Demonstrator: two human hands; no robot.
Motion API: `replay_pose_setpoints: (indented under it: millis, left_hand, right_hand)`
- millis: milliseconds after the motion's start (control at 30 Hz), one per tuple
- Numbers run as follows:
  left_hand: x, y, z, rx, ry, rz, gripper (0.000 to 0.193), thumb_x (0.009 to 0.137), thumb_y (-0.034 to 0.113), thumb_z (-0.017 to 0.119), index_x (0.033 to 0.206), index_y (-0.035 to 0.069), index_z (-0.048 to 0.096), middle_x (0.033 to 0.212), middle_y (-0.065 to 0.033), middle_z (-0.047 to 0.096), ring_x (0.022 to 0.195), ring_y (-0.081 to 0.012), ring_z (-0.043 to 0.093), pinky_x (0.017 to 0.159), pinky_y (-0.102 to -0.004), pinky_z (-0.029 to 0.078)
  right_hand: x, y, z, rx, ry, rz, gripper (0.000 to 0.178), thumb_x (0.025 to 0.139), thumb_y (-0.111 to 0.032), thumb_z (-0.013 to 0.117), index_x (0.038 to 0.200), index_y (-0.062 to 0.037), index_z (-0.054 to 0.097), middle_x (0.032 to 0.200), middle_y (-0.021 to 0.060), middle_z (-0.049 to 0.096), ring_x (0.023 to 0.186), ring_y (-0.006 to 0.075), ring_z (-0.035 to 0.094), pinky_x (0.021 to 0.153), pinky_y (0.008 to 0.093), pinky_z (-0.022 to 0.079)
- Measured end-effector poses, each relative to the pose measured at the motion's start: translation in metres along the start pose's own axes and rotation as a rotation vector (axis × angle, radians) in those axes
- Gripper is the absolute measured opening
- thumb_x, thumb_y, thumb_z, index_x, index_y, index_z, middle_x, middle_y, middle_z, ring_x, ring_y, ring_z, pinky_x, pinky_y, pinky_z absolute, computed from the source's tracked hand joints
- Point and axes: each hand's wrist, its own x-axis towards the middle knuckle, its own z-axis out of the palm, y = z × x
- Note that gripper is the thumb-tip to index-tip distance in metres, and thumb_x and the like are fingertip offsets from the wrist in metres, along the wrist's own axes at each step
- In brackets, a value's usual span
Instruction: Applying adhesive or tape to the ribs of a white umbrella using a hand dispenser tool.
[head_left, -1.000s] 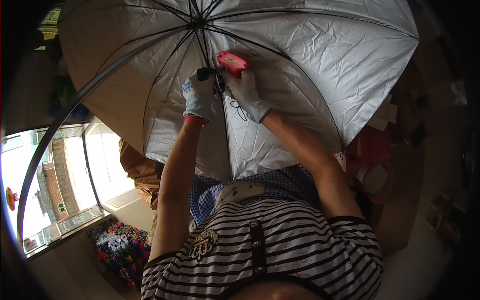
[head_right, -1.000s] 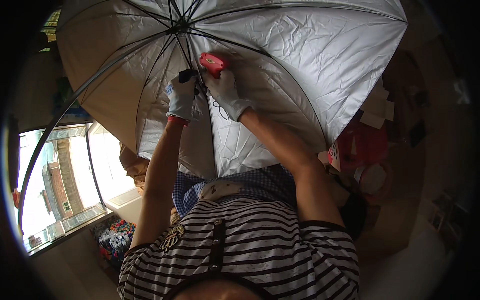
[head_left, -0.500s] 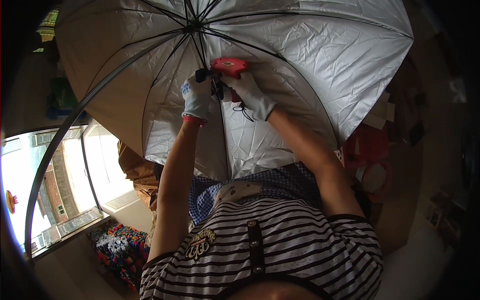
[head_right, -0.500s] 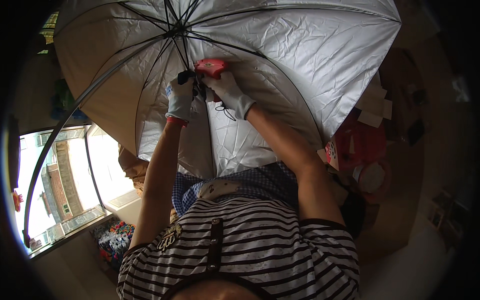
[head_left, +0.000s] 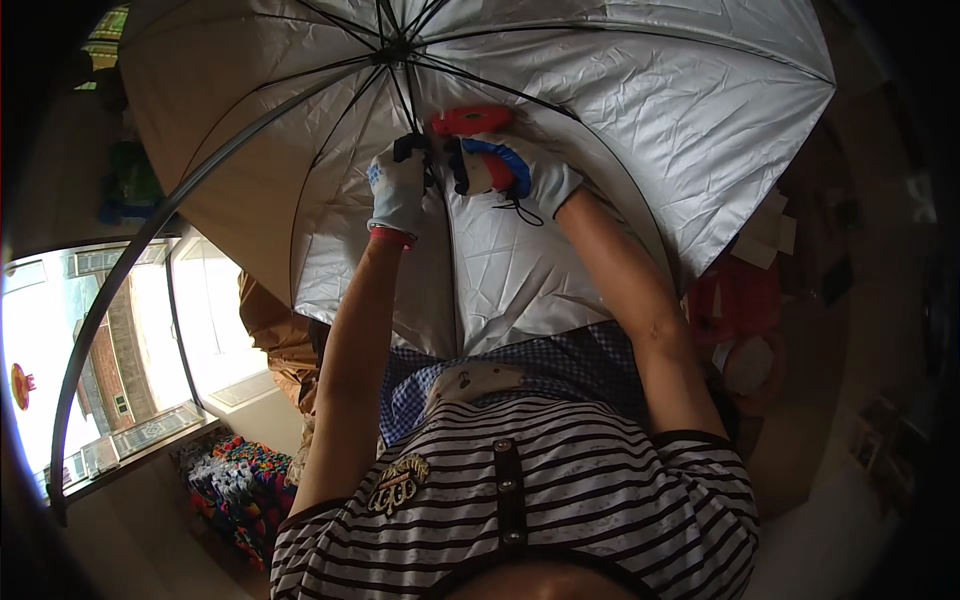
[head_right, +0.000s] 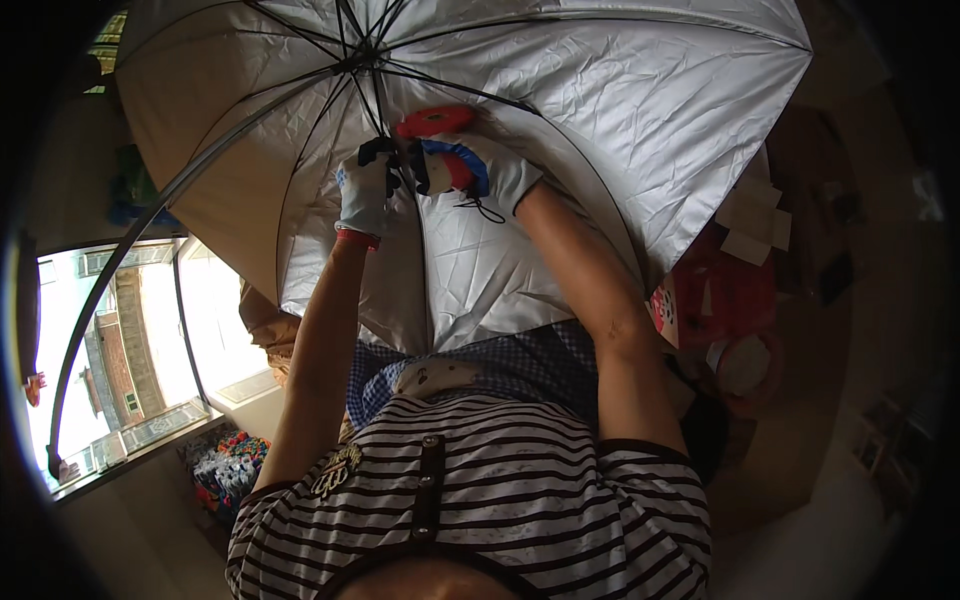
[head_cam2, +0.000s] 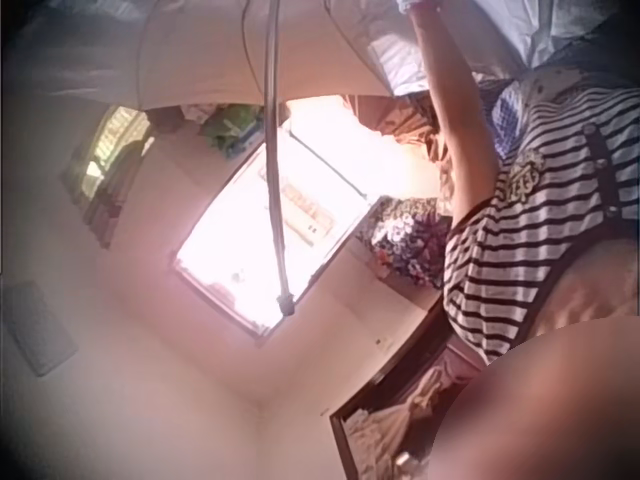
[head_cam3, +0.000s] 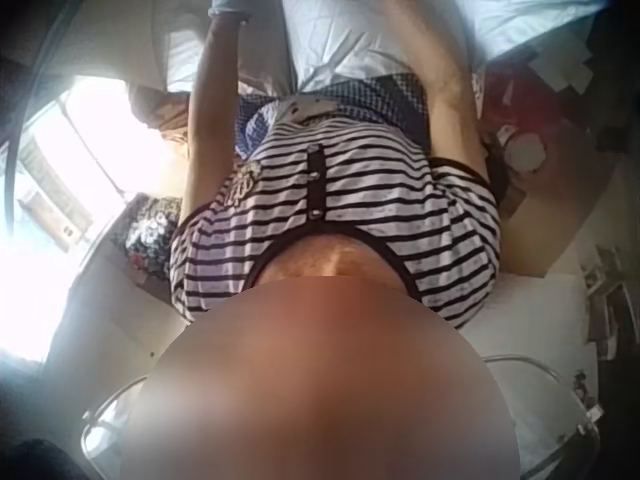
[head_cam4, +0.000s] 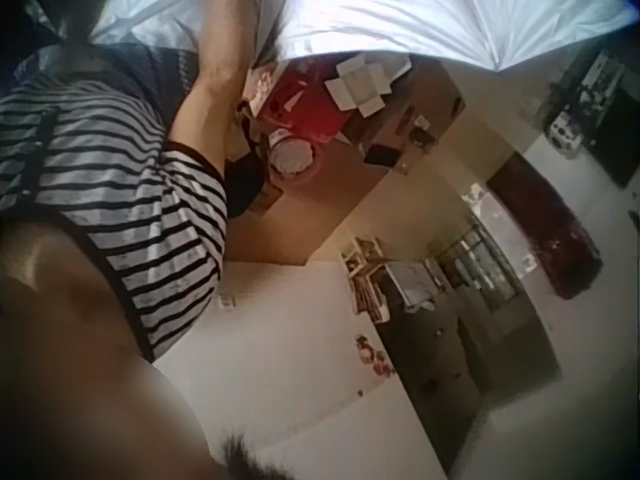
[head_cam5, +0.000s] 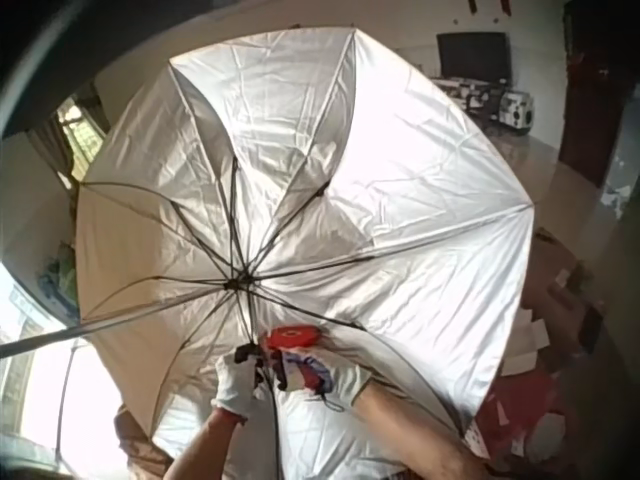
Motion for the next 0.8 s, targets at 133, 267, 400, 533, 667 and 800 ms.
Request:
replay_pose_setpoints:
  millis: [133, 267, 400, 533, 667, 800]
  left_hand:
    - [-0.002, 0.005, -0.003, -0.048, -0.017, -0.093, 0.018, 0.089, 0.017, 0.06, 0.092, 0.002, 0.07, 0.058, -0.002, 0.06, 0.047, -0.0085, 0.054, 0.041, -0.0244, 0.038]
    - [0.0, -0.003, -0.004, -0.054, -0.004, -0.138, 0.019, 0.088, 0.017, 0.059, 0.089, 0.002, 0.069, 0.059, -0.0032, 0.061, 0.048, -0.0106, 0.055, 0.043, -0.0264, 0.04]
    - [-0.001, 0.002, -0.002, -0.076, -0.002, -0.183, 0.019, 0.087, 0.017, 0.06, 0.089, 0.001, 0.069, 0.062, -0.0041, 0.062, 0.048, -0.0113, 0.056, 0.043, -0.0271, 0.041]
    - [-0.002, 0.001, -0.004, -0.074, -0.002, -0.193, 0.019, 0.087, 0.018, 0.059, 0.089, 0.002, 0.069, 0.063, -0.0057, 0.063, 0.051, -0.0134, 0.058, 0.045, -0.0286, 0.043]
    - [0.003, -0.014, -0.005, 0.073, -0.013, 0.122, 0.018, 0.087, 0.016, 0.059, 0.092, 0.003, 0.07, 0.063, -0.0035, 0.063, 0.049, -0.0109, 0.055, 0.045, -0.0255, 0.04]
    - [0.005, -0.02, 0.0, 0.057, -0.007, 0.195, 0.017, 0.087, 0.014, 0.059, 0.093, 0.003, 0.07, 0.063, -0.0022, 0.062, 0.05, -0.0085, 0.055, 0.045, -0.0236, 0.039]
  right_hand:
    - [0.016, -0.004, -0.01, -0.267, 0.036, 0.004, 0.039, 0.096, -0.027, 0.054, 0.128, -0.0046, 0.054, 0.13, 0.0061, 0.054, 0.119, 0.0125, 0.05, 0.102, 0.0276, 0.037]
    - [0.016, -0.008, 0.003, -0.613, -0.182, -0.422, 0.038, 0.095, -0.024, 0.056, 0.129, -0.0061, 0.055, 0.125, 0.0042, 0.058, 0.113, 0.0121, 0.054, 0.098, 0.0259, 0.041]
    - [0.021, -0.003, -0.003, -0.293, 0.019, -0.131, 0.039, 0.091, -0.022, 0.061, 0.128, -0.0082, 0.056, 0.12, 0.0038, 0.061, 0.107, 0.0126, 0.057, 0.094, 0.0241, 0.043]
    - [0.003, -0.007, 0.013, -0.295, 0.122, -0.11, 0.044, 0.088, -0.023, 0.066, 0.128, -0.006, 0.056, 0.113, 0.0041, 0.064, 0.1, 0.0129, 0.06, 0.089, 0.0247, 0.047]
    - [0.001, -0.012, 0.023, -0.33, 0.104, -0.188, 0.044, 0.087, -0.025, 0.067, 0.123, -0.0032, 0.058, 0.108, 0.0044, 0.065, 0.096, 0.0125, 0.061, 0.083, 0.0265, 0.05]
    - [0.005, -0.01, 0.04, -0.138, 0.223, 0.022, 0.04, 0.087, -0.024, 0.067, 0.118, -0.0019, 0.059, 0.104, 0.0037, 0.065, 0.09, 0.0128, 0.061, 0.073, 0.0275, 0.052]
